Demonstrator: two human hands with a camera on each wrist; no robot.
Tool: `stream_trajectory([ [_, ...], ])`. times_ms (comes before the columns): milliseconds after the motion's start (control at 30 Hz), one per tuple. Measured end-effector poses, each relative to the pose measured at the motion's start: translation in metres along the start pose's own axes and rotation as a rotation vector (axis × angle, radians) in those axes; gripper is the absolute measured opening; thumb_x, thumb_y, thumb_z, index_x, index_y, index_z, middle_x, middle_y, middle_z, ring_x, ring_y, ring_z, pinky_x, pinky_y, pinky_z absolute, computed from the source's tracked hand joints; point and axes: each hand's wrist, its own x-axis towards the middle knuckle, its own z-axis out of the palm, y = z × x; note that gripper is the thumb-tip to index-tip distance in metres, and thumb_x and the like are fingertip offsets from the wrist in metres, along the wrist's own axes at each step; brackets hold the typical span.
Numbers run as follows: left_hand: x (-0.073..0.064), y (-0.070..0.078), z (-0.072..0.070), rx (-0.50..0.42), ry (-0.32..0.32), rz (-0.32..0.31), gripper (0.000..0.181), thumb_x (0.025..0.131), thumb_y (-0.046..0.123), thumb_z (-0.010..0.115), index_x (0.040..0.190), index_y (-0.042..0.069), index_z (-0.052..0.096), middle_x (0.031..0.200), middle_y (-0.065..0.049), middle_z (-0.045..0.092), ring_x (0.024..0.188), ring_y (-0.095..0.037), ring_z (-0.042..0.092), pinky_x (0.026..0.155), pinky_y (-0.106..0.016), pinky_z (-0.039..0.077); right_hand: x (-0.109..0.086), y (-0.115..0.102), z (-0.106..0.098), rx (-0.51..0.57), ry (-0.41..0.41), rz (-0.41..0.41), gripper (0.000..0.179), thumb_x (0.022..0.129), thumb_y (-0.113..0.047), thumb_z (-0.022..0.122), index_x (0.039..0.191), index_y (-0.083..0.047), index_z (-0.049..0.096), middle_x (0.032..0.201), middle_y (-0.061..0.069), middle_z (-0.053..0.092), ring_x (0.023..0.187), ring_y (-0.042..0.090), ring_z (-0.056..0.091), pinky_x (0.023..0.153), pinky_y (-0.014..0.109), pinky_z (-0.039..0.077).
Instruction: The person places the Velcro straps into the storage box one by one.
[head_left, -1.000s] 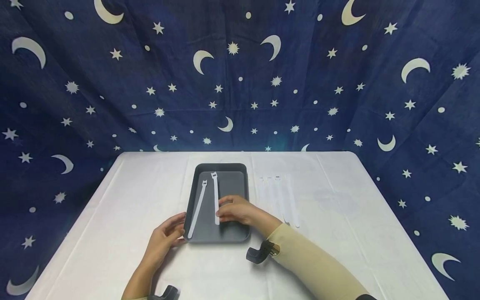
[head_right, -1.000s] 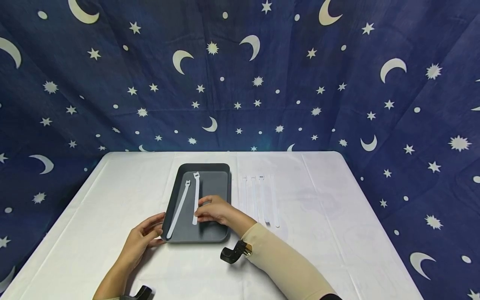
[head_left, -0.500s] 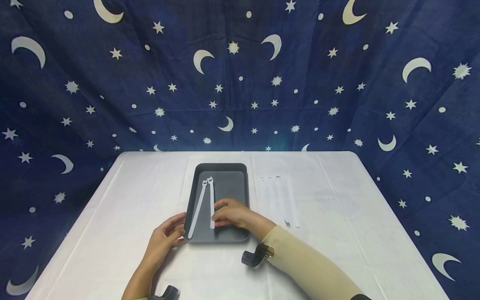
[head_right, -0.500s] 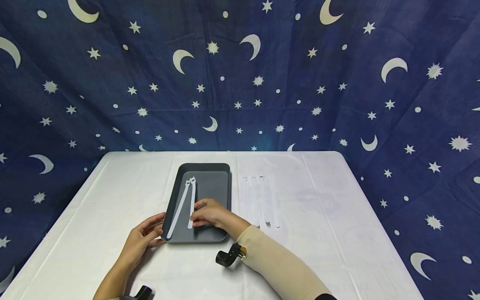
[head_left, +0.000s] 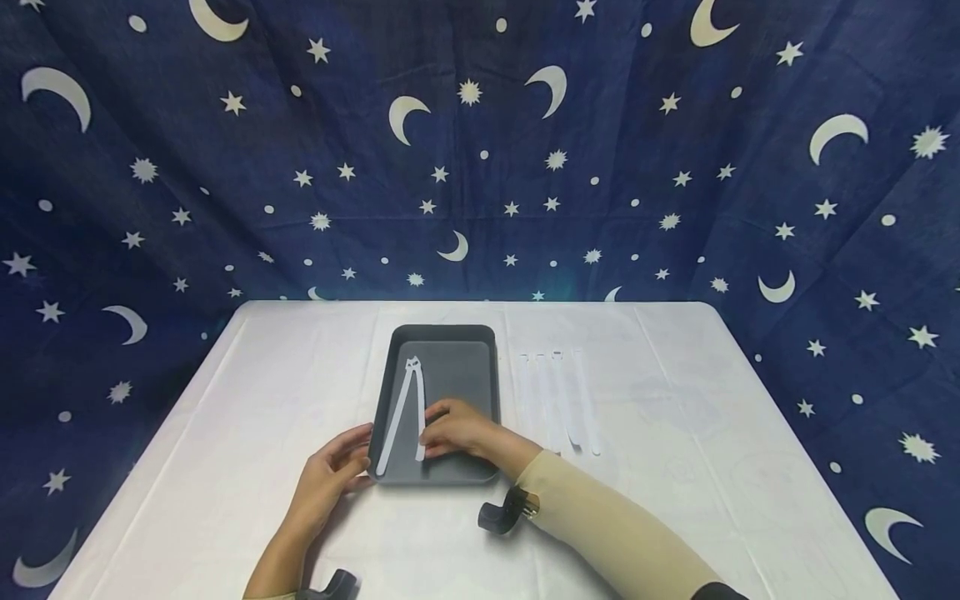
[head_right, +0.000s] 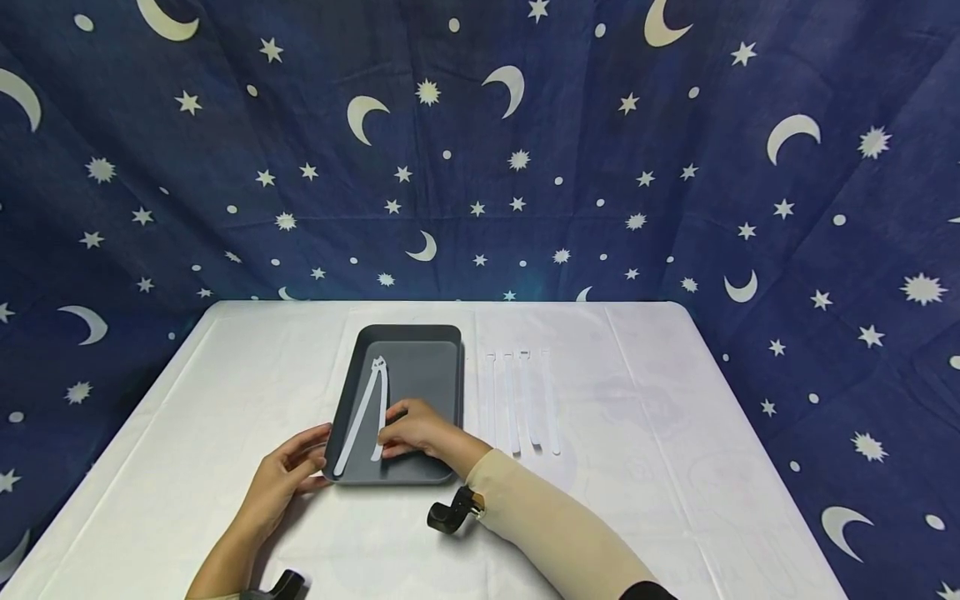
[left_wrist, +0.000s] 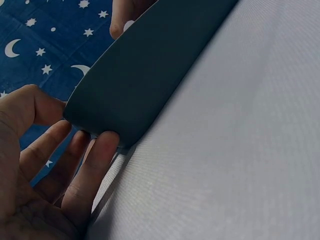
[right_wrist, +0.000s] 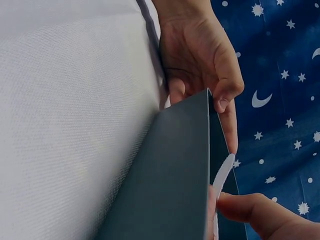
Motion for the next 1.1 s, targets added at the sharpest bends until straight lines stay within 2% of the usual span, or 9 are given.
stream_trajectory([
  [233,-0.001,0.000,0.000,0.001,0.000,-0.003,0.052,0.089,0.008,0.066,0.139,0.006,0.052,0.136,-0.021,0.056,0.101,-0.002,0.066,0.082,-0.029,0.063,0.001,0.000,0.004,0.002,0.008,0.000,0.048,0.079,0.018,0.061,0.124,0.013,0.045,0.075,0.010,0.060,0.060,0.015,0.062,0.068,0.031,0.065],
  [500,-0.001,0.000,0.002,-0.023,-0.015,0.003,0.052,0.089,0.004,0.064,0.140,0.005,0.051,0.136,-0.021,0.056,0.106,-0.010,0.067,0.083,-0.031,0.063,0.003,0.001,0.007,-0.011,0.019,0.020,0.048,0.078,0.018,0.062,0.122,0.011,0.047,0.074,0.010,0.061,0.060,0.015,0.062,0.068,0.032,0.065],
  [1100,0.000,0.000,0.002,0.017,0.012,0.000,0.053,0.088,0.006,0.065,0.139,0.007,0.052,0.135,-0.020,0.057,0.105,-0.007,0.067,0.082,-0.029,0.063,0.007,0.000,0.011,-0.093,0.025,0.015,0.042,0.077,0.016,0.062,0.117,0.009,0.049,0.074,0.015,0.065,0.055,0.016,0.063,0.063,0.033,0.065],
])
